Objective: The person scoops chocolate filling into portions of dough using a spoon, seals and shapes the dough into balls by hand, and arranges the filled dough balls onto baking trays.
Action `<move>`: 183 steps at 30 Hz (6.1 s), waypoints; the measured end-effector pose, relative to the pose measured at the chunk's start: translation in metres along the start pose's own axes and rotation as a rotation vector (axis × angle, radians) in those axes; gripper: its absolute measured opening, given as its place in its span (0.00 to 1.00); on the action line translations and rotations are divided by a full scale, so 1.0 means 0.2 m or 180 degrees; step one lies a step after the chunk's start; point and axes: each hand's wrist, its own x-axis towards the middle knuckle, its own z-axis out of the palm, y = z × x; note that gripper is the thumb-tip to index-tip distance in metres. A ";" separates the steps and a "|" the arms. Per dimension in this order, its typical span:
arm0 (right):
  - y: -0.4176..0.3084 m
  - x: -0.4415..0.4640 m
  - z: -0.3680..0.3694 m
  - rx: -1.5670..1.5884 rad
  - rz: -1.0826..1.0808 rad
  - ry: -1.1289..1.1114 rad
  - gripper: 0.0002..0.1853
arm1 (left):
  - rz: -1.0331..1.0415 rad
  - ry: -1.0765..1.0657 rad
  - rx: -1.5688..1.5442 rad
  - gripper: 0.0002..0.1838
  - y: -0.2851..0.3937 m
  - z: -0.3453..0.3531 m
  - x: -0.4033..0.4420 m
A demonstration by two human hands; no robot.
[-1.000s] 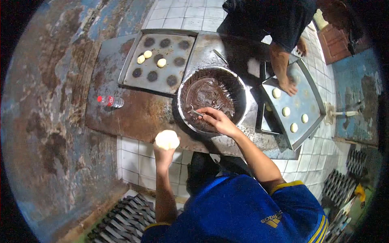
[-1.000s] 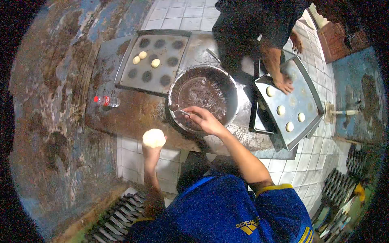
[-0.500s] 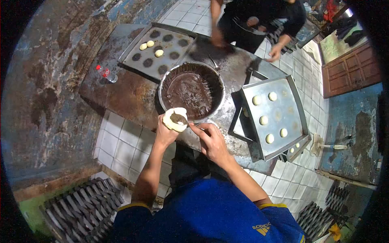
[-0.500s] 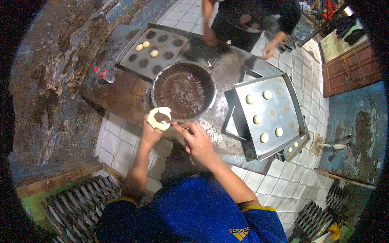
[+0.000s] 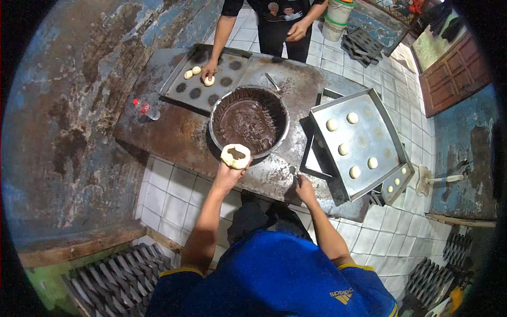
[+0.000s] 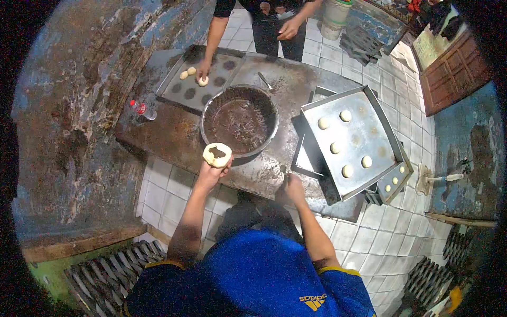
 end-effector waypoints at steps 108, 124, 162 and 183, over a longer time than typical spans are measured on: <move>-0.39 -0.08 -2.02 0.3573 -0.0868 -0.0530 0.13 | 0.1299 -0.1277 0.0257 0.27 0.60 2.03 0.53; 0.60 0.55 -1.96 0.2014 0.0606 0.0721 0.21 | 0.0466 -0.2093 0.1742 0.63 -0.28 2.18 1.28; 0.50 0.22 -1.21 0.2195 0.1066 0.1924 0.21 | 0.0499 0.1425 0.1384 0.29 -0.38 -0.88 0.77; -0.45 -0.49 -0.28 0.0867 0.2442 0.0873 0.14 | 0.0856 0.0606 0.4831 0.30 -0.23 -2.18 3.13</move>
